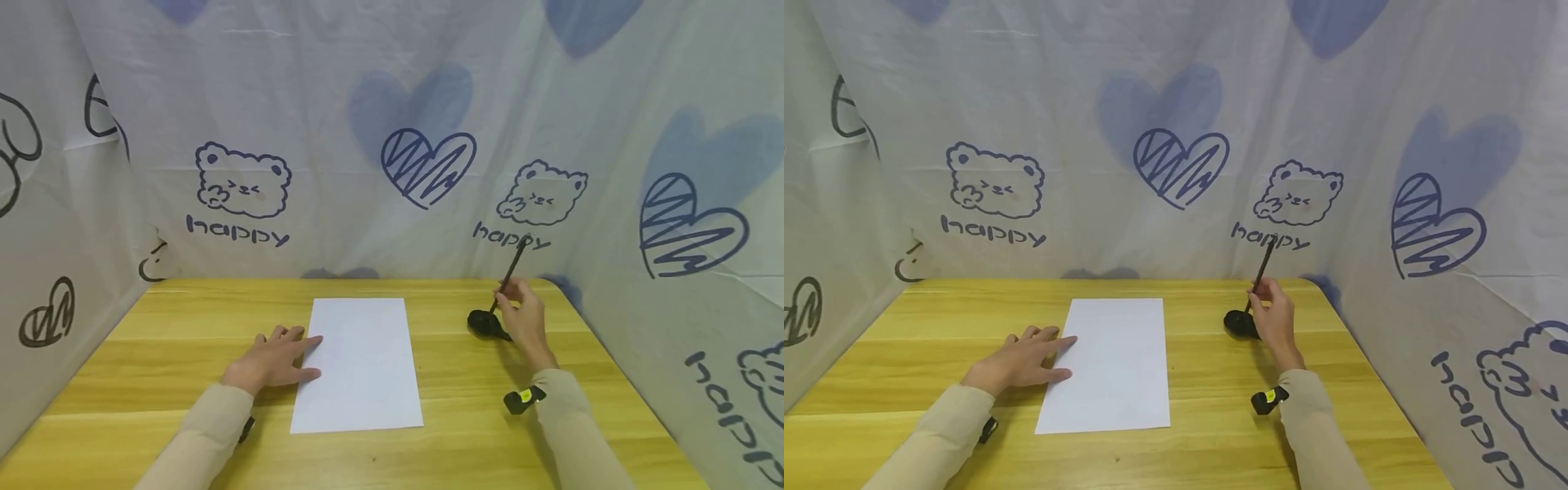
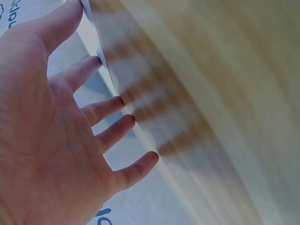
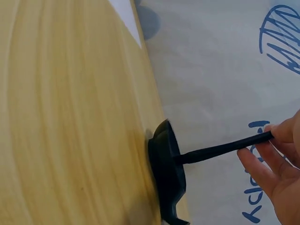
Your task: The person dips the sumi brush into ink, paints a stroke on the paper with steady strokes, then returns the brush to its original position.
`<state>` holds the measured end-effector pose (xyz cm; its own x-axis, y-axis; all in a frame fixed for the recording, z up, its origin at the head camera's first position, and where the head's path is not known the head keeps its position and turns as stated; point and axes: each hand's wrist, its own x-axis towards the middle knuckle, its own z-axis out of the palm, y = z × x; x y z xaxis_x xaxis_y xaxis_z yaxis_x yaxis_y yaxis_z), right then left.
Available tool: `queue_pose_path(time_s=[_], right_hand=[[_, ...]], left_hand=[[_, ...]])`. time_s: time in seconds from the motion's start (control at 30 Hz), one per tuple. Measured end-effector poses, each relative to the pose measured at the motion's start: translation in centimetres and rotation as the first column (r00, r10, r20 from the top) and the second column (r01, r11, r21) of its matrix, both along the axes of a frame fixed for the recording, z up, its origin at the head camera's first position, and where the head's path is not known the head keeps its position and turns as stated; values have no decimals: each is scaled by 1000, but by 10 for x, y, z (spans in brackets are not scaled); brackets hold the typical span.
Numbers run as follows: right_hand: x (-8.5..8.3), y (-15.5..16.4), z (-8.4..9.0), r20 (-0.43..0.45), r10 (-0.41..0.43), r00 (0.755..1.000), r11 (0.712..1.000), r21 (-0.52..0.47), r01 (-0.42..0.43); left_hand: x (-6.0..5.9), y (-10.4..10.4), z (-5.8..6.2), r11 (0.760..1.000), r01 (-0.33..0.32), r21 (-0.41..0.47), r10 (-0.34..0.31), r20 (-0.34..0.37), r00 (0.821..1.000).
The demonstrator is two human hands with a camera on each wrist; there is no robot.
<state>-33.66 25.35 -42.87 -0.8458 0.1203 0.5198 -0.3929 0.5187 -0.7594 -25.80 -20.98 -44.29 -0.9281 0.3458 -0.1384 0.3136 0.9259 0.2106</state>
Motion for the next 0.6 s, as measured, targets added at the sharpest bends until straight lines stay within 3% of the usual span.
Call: queue_pose_path(time_s=[0.3, 0.6], right_hand=[[0, 3, -6, -46, -27, 999, 997, 69, 30], [2, 2, -3, -26, -43, 999, 997, 59, 44]], left_hand=[[1, 0, -1, 1000, 1, -3, -1, -5, 1000], [-3, 0, -3, 1000, 2, -7, -2, -7, 1000]])
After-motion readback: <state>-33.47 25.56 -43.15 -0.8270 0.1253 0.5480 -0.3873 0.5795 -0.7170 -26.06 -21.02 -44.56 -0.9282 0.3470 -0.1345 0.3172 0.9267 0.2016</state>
